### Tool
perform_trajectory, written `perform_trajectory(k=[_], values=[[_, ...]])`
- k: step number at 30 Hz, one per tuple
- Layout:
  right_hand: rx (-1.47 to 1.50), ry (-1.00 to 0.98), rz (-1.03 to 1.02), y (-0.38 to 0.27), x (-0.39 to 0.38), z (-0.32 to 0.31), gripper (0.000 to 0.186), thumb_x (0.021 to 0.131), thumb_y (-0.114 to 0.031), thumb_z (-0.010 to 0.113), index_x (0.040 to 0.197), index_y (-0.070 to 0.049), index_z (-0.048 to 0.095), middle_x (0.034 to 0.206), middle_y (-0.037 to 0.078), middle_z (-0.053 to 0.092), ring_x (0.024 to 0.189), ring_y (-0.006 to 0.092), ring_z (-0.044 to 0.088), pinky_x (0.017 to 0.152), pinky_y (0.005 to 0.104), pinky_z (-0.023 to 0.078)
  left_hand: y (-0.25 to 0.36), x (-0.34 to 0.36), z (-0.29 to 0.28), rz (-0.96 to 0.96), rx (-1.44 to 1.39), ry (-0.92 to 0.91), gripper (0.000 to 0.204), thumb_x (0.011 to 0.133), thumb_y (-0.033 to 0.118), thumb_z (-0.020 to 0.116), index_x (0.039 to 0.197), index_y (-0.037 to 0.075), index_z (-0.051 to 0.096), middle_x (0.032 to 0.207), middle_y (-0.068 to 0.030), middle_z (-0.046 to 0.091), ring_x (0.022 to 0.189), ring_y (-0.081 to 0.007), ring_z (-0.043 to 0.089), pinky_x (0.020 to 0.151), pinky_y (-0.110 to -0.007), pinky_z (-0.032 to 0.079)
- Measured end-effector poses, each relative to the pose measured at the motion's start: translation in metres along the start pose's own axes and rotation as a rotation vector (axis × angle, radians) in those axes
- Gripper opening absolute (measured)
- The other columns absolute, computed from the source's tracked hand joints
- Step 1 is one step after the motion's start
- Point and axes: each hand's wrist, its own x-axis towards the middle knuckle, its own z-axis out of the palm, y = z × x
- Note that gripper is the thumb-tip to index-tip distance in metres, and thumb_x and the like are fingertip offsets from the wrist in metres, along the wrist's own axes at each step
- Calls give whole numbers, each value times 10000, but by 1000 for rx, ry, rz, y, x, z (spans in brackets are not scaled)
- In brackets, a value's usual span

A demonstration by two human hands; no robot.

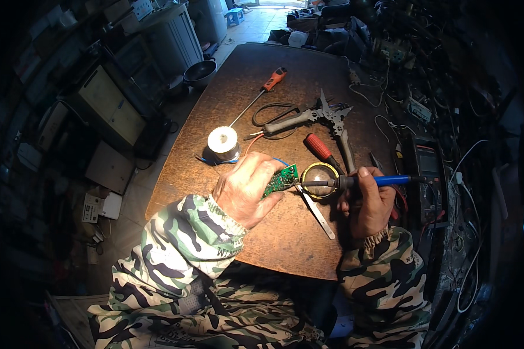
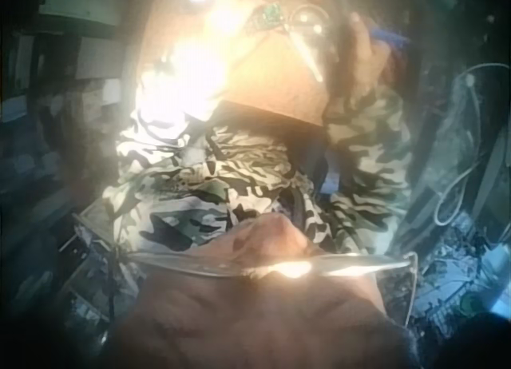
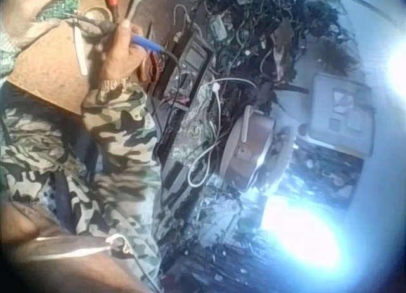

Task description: The person solders a green circuit board using a soldering iron and solder wire. They hold the board with one hand and apply solder to specific points while using a magnifying glass for close inspection. The person also uses tweezers to adjust components on the board.

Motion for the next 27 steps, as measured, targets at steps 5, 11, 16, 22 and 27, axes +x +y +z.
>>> perform_trajectory(k=[5,11,16,22,27], values=[[-18,-6,-4,0,-1,-1,270,996,-244,616,896,5,590,618,85,573,420,147,524,408,280,453,3,2,-1,29,2,3,459,686,26,842,1089,26,621,1030,-154,646,931,-343,673,788,-406,560],[78,6,25,-4,-3,1,266,998,-259,614,924,-4,584,645,96,577,424,152,514,436,299,473,0,-1,0,5,-10,31,468,670,23,839,1071,11,599,1009,-160,653,918,-360,667,799,-418,552],[141,5,-39,-10,-5,1,294,1019,-292,614,1055,0,603,766,106,621,531,160,565,520,306,508,5,-4,-4,-363,-271,-33,486,717,89,879,1079,14,564,986,-123,663,900,-216,681,822,-361,563],[-309,-1,-347,-8,-7,-6,357,1011,-214,650,1314,-29,612,915,110,679,697,163,652,611,307,555,0,8,4,-562,-784,-50,577,725,139,928,1119,-1,531,1052,-91,632,962,-136,635,890,-296,544],[-432,-65,-596,0,-19,25,335,928,29,685,1257,-31,678,848,57,685,746,76,646,629,225,509,-4,8,1,-596,-807,16,512,762,124,909,1113,-1,556,1027,-79,650,933,-127,651,862,-295,567]])
